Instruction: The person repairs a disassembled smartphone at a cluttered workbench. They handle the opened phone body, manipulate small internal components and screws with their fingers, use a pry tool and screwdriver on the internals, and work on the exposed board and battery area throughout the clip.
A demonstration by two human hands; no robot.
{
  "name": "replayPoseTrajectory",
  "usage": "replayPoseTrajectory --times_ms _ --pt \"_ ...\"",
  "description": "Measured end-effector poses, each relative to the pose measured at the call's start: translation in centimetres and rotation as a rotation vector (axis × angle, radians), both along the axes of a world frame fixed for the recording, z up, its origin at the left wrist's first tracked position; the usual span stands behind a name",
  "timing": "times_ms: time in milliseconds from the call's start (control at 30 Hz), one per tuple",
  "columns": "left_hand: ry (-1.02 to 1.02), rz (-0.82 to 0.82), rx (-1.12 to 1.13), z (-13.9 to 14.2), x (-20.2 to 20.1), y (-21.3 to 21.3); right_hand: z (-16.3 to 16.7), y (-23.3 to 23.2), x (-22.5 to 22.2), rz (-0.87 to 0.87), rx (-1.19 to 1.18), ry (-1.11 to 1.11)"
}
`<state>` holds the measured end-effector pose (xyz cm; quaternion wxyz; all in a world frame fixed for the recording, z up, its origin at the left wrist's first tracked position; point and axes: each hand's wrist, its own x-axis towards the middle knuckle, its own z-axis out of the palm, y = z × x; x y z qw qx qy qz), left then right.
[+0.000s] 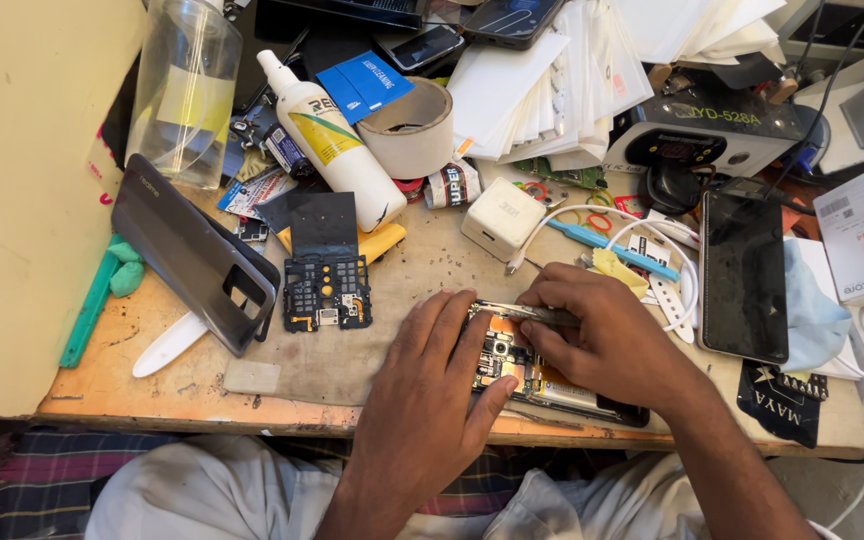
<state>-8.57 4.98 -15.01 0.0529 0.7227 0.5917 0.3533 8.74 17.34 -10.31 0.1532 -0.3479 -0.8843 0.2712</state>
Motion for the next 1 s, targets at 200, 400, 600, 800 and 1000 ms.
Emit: replayPoseTrajectory --times_ms 200,400,600,800,1000 --pt "0.059 0.009 0.046 0.0 0.2 0.1 0.0 -1.0 3.4 -0.123 -0.041 0.132" --pt "0.075 0.019 0.054 -0.1 0.4 0.8 -1.0 -4.7 6.7 -0.133 0.030 0.230" --pt "0.126 0.013 0.027 0.4 0.9 1.9 -1.4 -5.7 7.8 -0.248 -0.024 0.108" --pt "0.140 -0.001 0.074 1.3 0.6 2.1 -2.2 -6.5 8.3 -0.210 -0.054 0.155" --pt "0.218 -0.051 0.000 2.7 0.1 4.0 -3.3 -9.3 8.4 -0.085 0.085 -0.107"
